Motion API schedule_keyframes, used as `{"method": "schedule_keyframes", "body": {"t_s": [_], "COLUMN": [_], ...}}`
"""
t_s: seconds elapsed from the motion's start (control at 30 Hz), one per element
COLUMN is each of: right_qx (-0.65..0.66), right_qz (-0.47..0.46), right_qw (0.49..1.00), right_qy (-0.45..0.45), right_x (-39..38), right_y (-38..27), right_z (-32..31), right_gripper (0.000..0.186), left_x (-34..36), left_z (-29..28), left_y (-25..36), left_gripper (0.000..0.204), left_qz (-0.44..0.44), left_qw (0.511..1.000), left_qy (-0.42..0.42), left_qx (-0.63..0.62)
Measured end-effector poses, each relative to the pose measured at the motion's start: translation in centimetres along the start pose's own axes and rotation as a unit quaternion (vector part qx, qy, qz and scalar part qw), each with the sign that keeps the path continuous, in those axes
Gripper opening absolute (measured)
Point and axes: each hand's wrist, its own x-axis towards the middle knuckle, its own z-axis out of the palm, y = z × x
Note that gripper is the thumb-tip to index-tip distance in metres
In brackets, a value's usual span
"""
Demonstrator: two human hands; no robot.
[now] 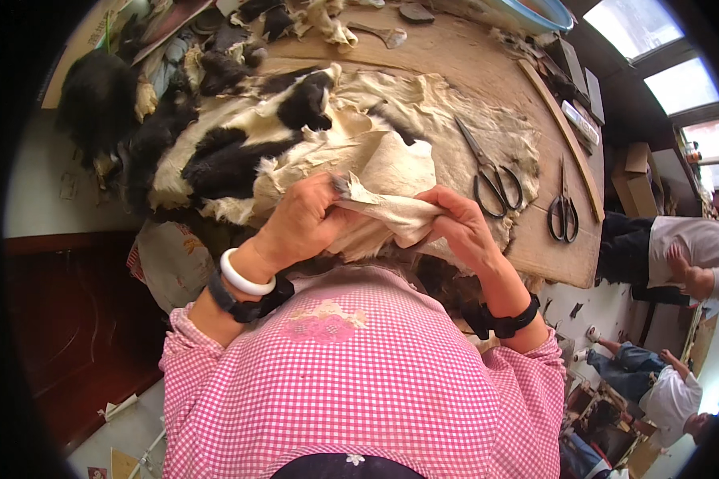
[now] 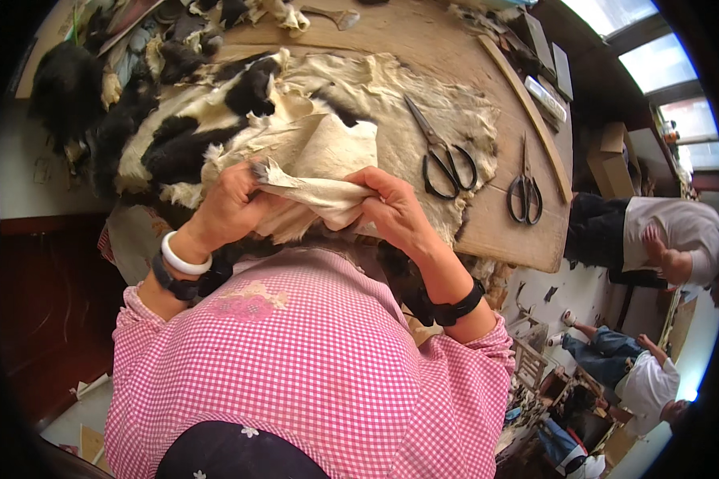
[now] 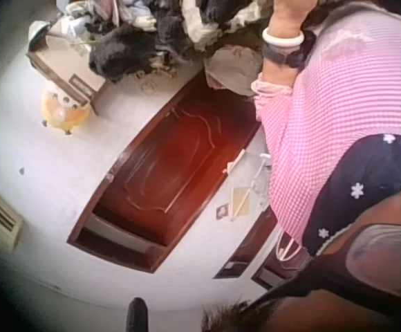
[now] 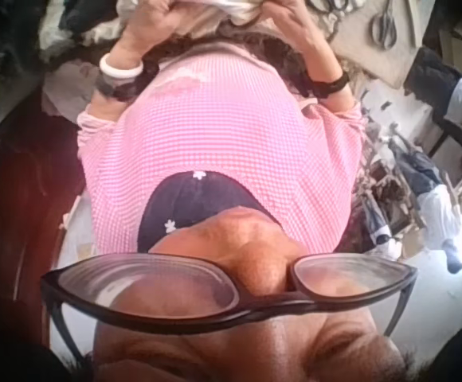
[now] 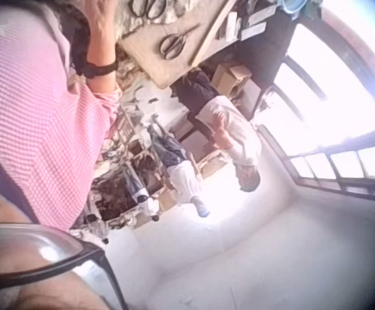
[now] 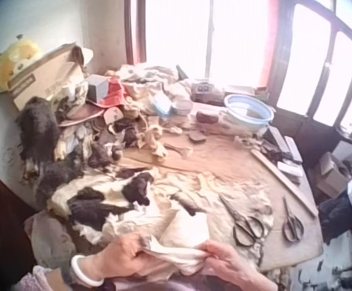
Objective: The recorder uses scissors to trim and shape large fur pelts on a workshop table.
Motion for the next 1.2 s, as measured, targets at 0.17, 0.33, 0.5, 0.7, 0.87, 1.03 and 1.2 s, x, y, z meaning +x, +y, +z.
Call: {"method": "schedule_keyframes", "body": {"t_s": [0.17,0.33,0.5,0.7,0.87,1.03,1.2], "right_qx": [-0.172,-0.191,-0.210,-0.209,-0.280,-0.324,-0.268], "right_qz": [-0.213,-0.239,-0.234,-0.245,-0.286,-0.293,-0.307], "right_qw": [0.960,0.945,0.937,0.936,0.906,0.887,0.904], "right_qy": [0.057,0.120,0.154,0.144,0.136,0.151,0.124], "right_x": [-0.6,0.2,0.3,0.6,0.7,0.9,1.2], "right_y": [-3.2,-1.7,-2.0,-2.1,-2.4,-2.1,-2.3], "right_z": [1.6,2.6,2.7,2.2,1.8,2.2,2.3], "right_gripper": [0.031,0.018,0.013,0.012,0.009,0.009,0.011], "left_x": [1.4,2.1,1.9,1.4,2.1,2.6,2.0], "left_z": [-0.8,-0.7,-0.8,0.9,0.7,-0.1,1.1], "left_y": [2.5,2.1,2.3,1.0,1.6,2.1,3.0], "left_gripper": [0.020,0.020,0.025,0.027,0.027,0.025,0.023], "left_qz": [-0.024,0.058,0.051,-0.029,-0.170,-0.225,-0.267], "left_qw": [0.998,0.986,0.967,0.995,0.976,0.958,0.935], "left_qy": [-0.052,-0.068,0.010,-0.001,-0.058,-0.106,-0.037], "left_qx": [0.035,0.143,0.251,0.100,-0.127,-0.143,-0.230]}}
